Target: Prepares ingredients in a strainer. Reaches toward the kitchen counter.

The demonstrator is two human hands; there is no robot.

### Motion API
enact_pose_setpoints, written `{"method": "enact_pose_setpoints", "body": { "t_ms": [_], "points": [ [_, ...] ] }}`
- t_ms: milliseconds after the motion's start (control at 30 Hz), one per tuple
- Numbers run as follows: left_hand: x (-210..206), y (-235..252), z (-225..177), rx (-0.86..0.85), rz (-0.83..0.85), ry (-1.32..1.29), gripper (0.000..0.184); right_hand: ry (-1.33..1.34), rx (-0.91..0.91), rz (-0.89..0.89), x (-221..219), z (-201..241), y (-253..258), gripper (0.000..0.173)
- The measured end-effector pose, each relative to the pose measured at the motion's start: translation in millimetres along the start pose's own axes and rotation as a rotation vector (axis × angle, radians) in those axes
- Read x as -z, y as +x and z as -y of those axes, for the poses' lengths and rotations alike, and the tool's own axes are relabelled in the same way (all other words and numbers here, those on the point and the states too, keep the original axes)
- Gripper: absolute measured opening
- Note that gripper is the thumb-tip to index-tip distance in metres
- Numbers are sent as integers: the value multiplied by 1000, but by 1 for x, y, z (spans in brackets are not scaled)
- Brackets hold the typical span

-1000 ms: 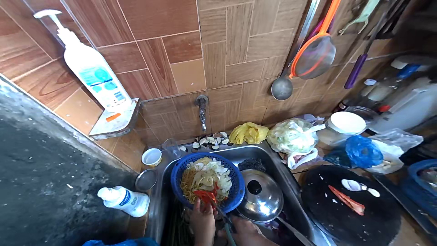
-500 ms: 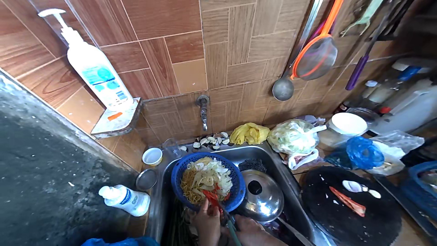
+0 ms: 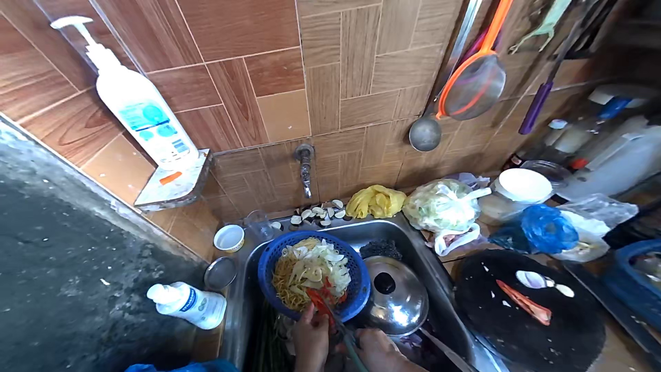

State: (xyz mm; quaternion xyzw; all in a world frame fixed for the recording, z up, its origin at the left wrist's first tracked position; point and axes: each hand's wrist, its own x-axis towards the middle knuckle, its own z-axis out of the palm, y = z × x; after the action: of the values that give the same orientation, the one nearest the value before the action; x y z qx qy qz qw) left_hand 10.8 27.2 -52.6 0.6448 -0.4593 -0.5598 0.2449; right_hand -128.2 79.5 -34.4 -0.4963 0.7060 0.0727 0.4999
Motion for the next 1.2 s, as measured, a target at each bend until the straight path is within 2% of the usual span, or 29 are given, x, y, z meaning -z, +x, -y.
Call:
{"method": "enact_pose_setpoints", "body": {
  "t_ms": [133,267,400,600,667,733,800,900,1000,1133,1200],
  "points": [
    [1,4,8,-68,14,107,50,17,20,36,2,-9,-3,85],
    [4,-1,2,-116,74,229,46,8,21,29,1,-10,-6,89],
    [3,-5,2,-89,75,133,51,38,-4,32,-3,-6,-6,85],
    [2,-1,3,-15,64,44,54,0,5,20,-3,-3,-1,62],
    [2,0,5,-17,78,56,53,-11,-3,30,-1,-5,1,66],
    [3,-2,5,-31,137,86,54,10,-7,11,0,-7,1,78],
    [3,-4,4,-38,181,103,54,16,-18,7,4,-6,0,79],
    [5,3,5,-10,190,115,53,0,-4,3,4,-2,1,59],
    [6,9,4,28,162,121,54,24,55,9,2,-6,4,54],
    [7,12,3,1,164,171,56,130,55,28,0,-16,5,79],
    [7,10,2,-25,187,193,55,132,41,32,1,-17,5,85]
  ]
}}
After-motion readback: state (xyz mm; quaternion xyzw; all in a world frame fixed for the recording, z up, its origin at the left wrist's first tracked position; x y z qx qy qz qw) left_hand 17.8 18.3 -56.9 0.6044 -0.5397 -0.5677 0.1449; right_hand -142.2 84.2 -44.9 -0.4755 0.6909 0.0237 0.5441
